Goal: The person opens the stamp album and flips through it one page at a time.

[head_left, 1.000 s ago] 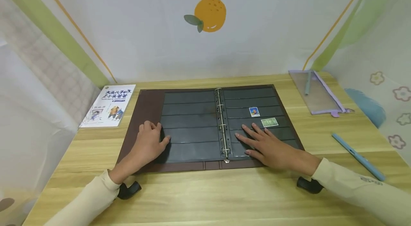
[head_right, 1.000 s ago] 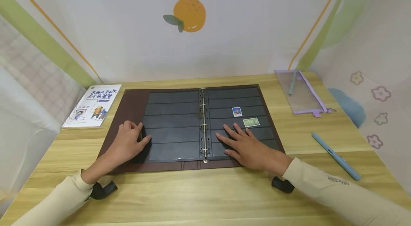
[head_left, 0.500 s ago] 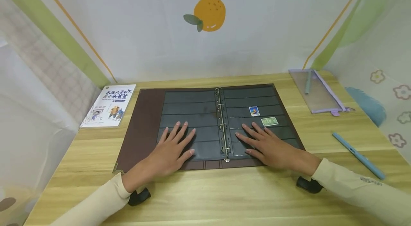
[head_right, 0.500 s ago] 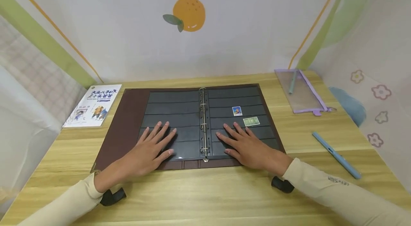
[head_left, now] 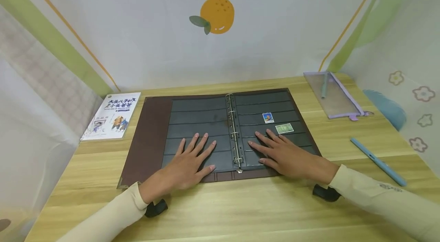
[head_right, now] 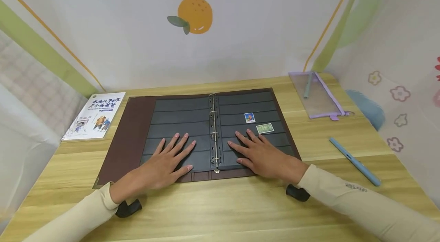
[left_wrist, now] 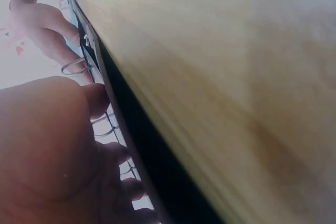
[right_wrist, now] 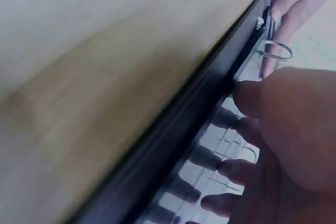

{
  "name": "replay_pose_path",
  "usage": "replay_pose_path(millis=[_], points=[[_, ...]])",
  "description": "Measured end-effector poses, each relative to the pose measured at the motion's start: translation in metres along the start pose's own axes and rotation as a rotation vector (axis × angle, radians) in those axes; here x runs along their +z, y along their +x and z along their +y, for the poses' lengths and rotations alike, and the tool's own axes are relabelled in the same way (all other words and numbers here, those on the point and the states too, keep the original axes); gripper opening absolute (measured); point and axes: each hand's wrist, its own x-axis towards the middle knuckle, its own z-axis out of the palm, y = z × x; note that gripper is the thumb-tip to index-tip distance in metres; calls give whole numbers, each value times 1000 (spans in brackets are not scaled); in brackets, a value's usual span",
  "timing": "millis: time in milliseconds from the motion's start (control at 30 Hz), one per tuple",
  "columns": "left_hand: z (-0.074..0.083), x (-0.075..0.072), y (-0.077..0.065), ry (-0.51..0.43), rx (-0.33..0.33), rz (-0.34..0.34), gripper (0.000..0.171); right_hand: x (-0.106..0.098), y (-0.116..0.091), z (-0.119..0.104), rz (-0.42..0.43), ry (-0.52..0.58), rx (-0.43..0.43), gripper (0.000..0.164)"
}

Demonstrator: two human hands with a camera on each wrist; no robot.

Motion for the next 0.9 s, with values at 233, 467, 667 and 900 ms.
replay_pose_path(millis=[233,467,667,900], points=[[-1,-1,0,-6,1,-21,68,-23,3,18,10,28,0,57],[-1,-4,0,9,-24,-32,68,-42,19,79,28,89,154,56],[0,-3,-1,6,-26,-25,68,-47,26,113,-35,153,263,60],[1,-3,-1,6,-23,-25,68,-46,29,118,5,240,276,59]])
